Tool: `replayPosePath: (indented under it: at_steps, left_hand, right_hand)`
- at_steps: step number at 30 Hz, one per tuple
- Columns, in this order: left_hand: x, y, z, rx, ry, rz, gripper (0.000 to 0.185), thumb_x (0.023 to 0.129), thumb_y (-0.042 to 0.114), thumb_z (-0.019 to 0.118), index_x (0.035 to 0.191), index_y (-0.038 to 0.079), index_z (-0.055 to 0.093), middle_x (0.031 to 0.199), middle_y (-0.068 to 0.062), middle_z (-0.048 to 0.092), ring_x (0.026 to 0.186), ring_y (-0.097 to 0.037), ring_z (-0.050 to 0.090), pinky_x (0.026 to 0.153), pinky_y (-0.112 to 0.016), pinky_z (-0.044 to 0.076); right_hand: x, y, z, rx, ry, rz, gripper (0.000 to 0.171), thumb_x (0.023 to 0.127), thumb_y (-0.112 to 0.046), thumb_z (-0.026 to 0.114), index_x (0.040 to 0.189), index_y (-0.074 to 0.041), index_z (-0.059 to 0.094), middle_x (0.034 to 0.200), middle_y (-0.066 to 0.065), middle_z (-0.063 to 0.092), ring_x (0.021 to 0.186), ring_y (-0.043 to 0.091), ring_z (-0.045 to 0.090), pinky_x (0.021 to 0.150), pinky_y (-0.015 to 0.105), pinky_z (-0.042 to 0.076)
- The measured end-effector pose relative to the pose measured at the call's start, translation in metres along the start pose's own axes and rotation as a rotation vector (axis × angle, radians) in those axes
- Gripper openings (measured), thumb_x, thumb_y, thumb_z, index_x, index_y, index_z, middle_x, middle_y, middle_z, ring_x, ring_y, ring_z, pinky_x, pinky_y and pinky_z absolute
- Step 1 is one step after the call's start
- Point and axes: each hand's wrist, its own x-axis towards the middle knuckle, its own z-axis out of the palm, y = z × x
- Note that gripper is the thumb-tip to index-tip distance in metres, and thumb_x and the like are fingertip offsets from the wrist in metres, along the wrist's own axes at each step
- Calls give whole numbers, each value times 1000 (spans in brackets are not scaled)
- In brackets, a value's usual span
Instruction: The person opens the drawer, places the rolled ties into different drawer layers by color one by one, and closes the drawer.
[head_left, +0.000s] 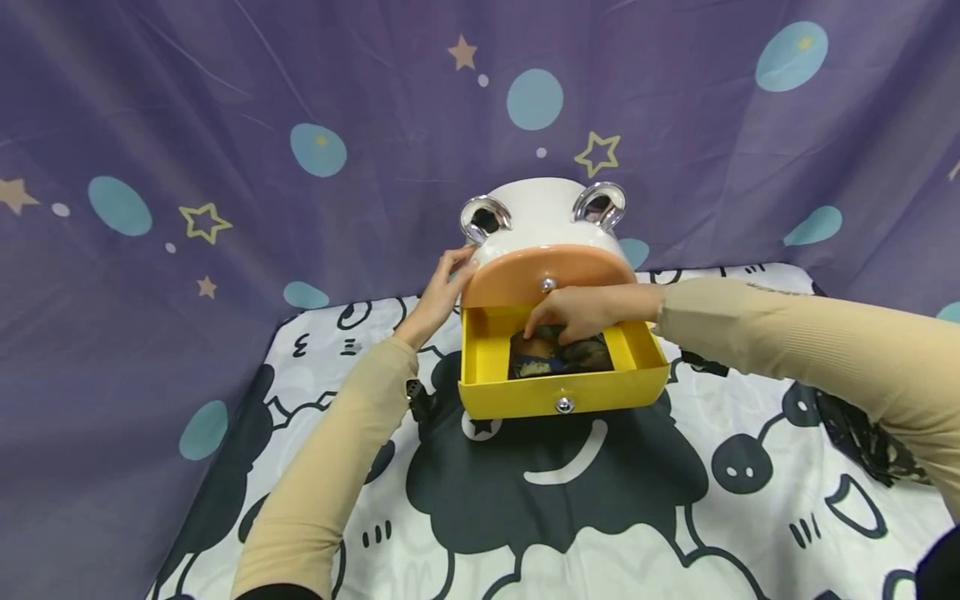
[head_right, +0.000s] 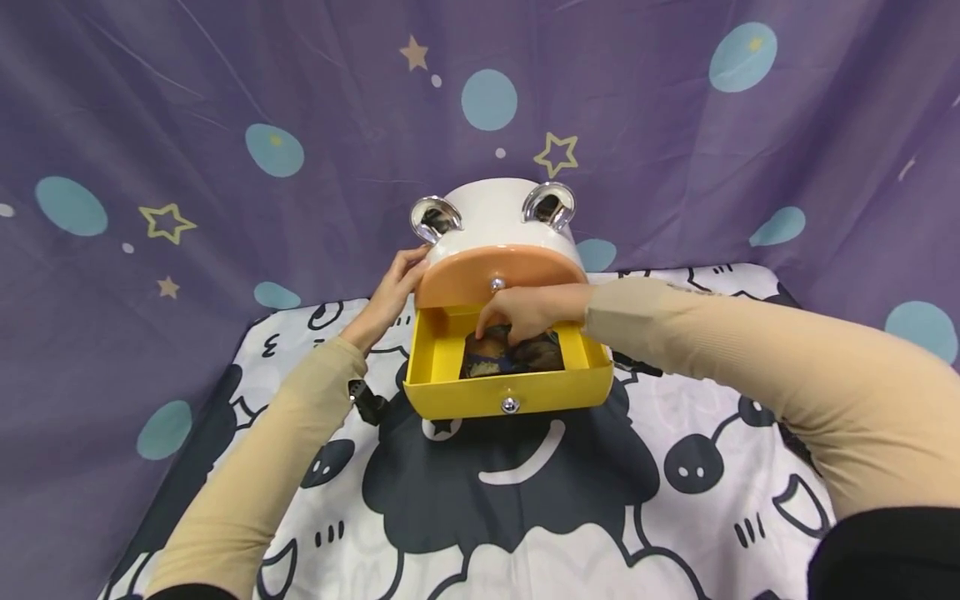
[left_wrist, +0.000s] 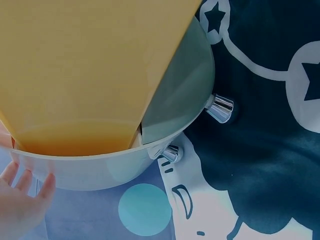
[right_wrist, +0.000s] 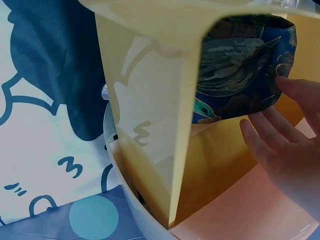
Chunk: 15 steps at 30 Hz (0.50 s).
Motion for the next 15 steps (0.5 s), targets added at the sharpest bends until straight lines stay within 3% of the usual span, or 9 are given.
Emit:
replayPosePath:
  at_steps: [8,15]
  left_hand:
    - [1,0,0,-9,5,6,38,95,28,41,126,6,40,137,-4,31,127,-19,27,105,-34,21]
    - [-6,14,0,-22,-5,-23,39,95,25,40,127,3,38,139,-7,28,128,-22,25,106,-35,20]
  right_hand:
    - [-11,-6,0,-41,152,-8,33,78,0,61,110,-1,60,107,9,62,98,22,57,87,37,45]
    - [-22,-12,0,50,213,-20,30,80,0,61,110,0,60,105,10,62,98,23,58,84,35,47]
